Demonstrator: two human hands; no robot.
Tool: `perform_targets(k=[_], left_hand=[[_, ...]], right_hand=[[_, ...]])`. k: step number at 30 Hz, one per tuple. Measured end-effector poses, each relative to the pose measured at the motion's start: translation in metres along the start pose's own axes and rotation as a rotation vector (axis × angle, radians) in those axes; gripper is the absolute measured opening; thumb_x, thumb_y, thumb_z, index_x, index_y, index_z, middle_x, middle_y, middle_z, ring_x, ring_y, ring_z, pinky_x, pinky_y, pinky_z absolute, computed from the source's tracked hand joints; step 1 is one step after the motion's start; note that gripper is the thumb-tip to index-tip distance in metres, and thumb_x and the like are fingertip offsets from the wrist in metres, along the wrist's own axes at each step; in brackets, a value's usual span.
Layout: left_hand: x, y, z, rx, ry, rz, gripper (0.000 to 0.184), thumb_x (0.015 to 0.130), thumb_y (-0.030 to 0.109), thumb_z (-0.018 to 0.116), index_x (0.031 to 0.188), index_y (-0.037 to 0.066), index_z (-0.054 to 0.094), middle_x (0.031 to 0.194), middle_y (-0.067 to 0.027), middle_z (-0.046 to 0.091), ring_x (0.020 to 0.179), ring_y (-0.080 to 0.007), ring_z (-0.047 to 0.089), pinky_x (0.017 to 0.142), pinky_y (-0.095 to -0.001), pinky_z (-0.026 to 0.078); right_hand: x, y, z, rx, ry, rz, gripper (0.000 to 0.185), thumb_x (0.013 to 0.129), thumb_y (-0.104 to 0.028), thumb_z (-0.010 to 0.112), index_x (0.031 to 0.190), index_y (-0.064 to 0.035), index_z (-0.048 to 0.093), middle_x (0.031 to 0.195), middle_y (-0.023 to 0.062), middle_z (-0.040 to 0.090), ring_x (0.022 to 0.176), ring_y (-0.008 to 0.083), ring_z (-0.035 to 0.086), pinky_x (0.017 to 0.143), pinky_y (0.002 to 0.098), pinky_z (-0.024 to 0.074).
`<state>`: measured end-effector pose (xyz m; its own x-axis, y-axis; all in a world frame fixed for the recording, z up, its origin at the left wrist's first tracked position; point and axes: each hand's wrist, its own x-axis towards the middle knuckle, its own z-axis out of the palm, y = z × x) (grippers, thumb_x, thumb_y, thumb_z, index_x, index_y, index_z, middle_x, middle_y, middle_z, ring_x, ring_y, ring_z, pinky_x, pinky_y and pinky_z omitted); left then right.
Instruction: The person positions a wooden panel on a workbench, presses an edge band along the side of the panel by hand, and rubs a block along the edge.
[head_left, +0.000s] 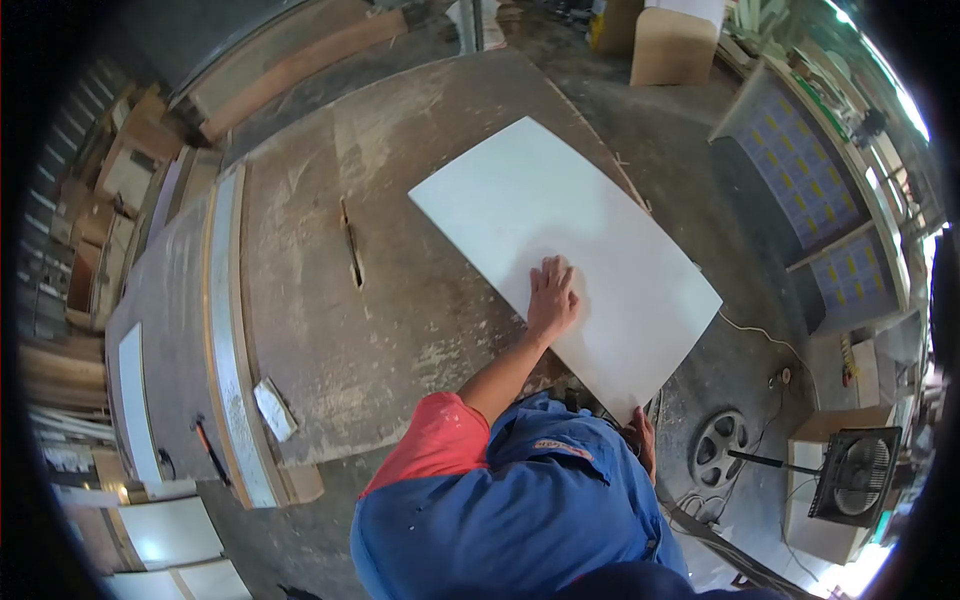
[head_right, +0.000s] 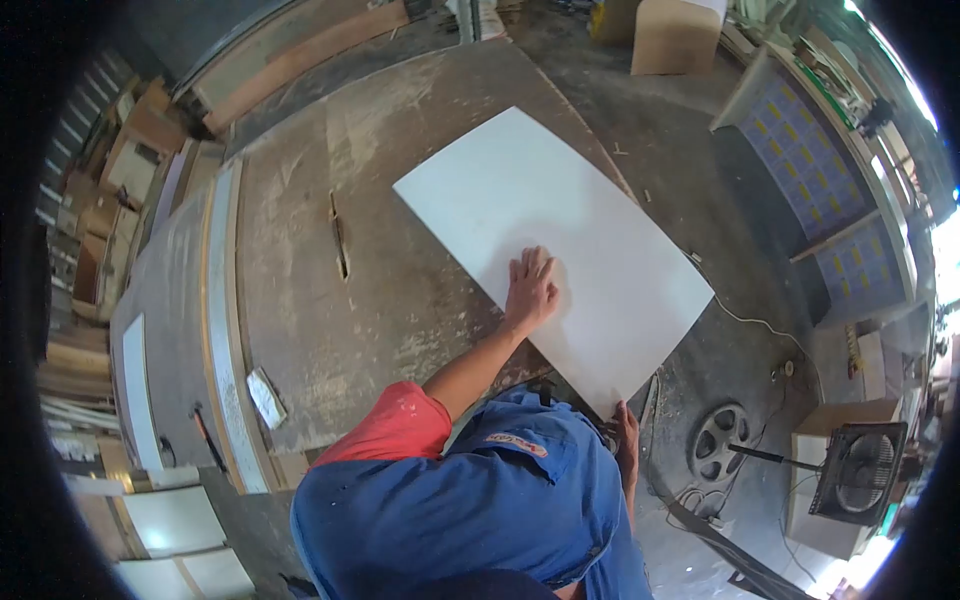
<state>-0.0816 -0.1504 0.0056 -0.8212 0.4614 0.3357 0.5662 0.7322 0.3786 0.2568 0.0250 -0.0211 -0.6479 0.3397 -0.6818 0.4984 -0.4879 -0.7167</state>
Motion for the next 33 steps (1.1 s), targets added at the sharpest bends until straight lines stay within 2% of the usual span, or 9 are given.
perform_targets(k=[8, 11, 15, 22, 25, 28, 30, 32, 33], left_hand=[[-0.033, -0.005, -0.019, -0.205, 0.011, -0.049, 0.045, 0.088, 0.014, 0.058, 0.132, 0.006, 0.058, 0.149, -0.0175, 0.043, 0.141, -0.0343, 0.038, 0.118, -0.0552, 0.026], [-0.074, -0.007, -0.075, -0.766, 0.244, -0.218, 0.035, 0.085, -0.002, 0.057, 0.117, 0.006, 0.067, 0.116, -0.0107, 0.069, 0.111, -0.0289, 0.064, 0.094, -0.0433, 0.052], [-0.181, -0.033, -0.153, -0.496, 0.614, -0.246, 0.029, 0.083, -0.005, 0.054, 0.105, 0.006, 0.07, 0.106, -0.0108, 0.072, 0.086, -0.0293, 0.07, 0.068, -0.0339, 0.056], [-0.432, -0.055, -0.221, -0.387, 0.374, -0.812, 0.018, 0.084, 0.002, 0.06, 0.098, 0.006, 0.072, 0.096, -0.0151, 0.072, 0.084, -0.029, 0.071, 0.07, -0.0364, 0.055], [-0.579, -0.067, -0.19, -0.301, 0.138, -0.782, 0.031, 0.085, 0.02, 0.067, 0.112, 0.006, 0.069, 0.098, -0.0164, 0.072, 0.088, -0.033, 0.07, 0.076, -0.0396, 0.055], [-0.664, -0.031, -0.207, -0.766, -0.207, -1.306, 0.05, 0.09, 0.036, 0.064, 0.126, 0.002, 0.063, 0.112, -0.0147, 0.072, 0.101, -0.0275, 0.068, 0.086, -0.0388, 0.053], [-0.689, -0.015, -0.224, -0.829, -0.195, -1.325, 0.05, 0.093, 0.04, 0.059, 0.13, 0.008, 0.062, 0.124, -0.0129, 0.067, 0.112, -0.0253, 0.062, 0.092, -0.0399, 0.051], [-0.725, -0.016, -0.21, -1.054, -0.145, -1.862, 0.045, 0.099, 0.041, 0.05, 0.133, 0.015, 0.063, 0.133, -0.0115, 0.062, 0.12, -0.0247, 0.056, 0.101, -0.0397, 0.046], [-0.758, -0.019, -0.201, -1.031, -0.111, -1.582, 0.047, 0.101, 0.048, 0.044, 0.134, 0.02, 0.063, 0.132, -0.0099, 0.063, 0.118, -0.025, 0.056, 0.104, -0.0417, 0.043]], right_hand=[[-0.012, -0.032, 0.029, -0.081, 0.082, -0.197, 0.038, 0.1, -0.038, 0.058, 0.118, -0.0042, 0.062, 0.097, 0.0064, 0.067, 0.079, 0.0161, 0.066, 0.066, 0.0301, 0.0541], [-0.044, -0.054, 0.068, 0.004, 0.024, -0.185, 0.038, 0.102, -0.035, 0.056, 0.119, -0.0011, 0.06, 0.097, 0.0091, 0.069, 0.08, 0.0165, 0.068, 0.064, 0.031, 0.0555], [-0.079, -0.051, 0.112, -0.247, -0.175, -0.144, 0.035, 0.102, -0.03, 0.057, 0.119, -0.0002, 0.058, 0.09, 0.0086, 0.071, 0.075, 0.016, 0.068, 0.063, 0.0287, 0.0554], [-0.07, 0.042, 0.129, -0.716, -0.549, 0.082, 0.041, 0.101, -0.043, 0.054, 0.116, -0.0056, 0.061, 0.091, 0.0112, 0.074, 0.076, 0.0162, 0.07, 0.064, 0.0275, 0.0545], [-0.028, 0.131, 0.095, -0.948, -0.554, -0.153, 0.034, 0.099, -0.039, 0.055, 0.109, -0.0073, 0.065, 0.091, 0.0103, 0.074, 0.075, 0.0189, 0.07, 0.064, 0.031, 0.0543], [-0.034, 0.205, 0.07, -1.634, -0.394, -0.497, 0.02, 0.091, -0.024, 0.061, 0.096, -0.0054, 0.069, 0.087, 0.0159, 0.072, 0.075, 0.0302, 0.069, 0.066, 0.0411, 0.0537], [-0.084, 0.212, 0.069, -1.589, -0.501, -0.402, 0.043, 0.089, -0.043, 0.063, 0.089, -0.0006, 0.067, 0.076, 0.0171, 0.068, 0.075, 0.0352, 0.069, 0.07, 0.0467, 0.0525], [-0.069, 0.263, 0.047, -1.292, -0.961, -0.452, 0.045, 0.088, -0.045, 0.065, 0.082, -0.0004, 0.067, 0.07, 0.016, 0.067, 0.072, 0.0365, 0.068, 0.066, 0.0478, 0.0507], [-0.079, 0.272, 0.044, -1.25, -1.033, -0.415, 0.045, 0.088, -0.045, 0.065, 0.082, -0.0005, 0.067, 0.07, 0.0158, 0.066, 0.072, 0.036, 0.068, 0.066, 0.0475, 0.0506]])
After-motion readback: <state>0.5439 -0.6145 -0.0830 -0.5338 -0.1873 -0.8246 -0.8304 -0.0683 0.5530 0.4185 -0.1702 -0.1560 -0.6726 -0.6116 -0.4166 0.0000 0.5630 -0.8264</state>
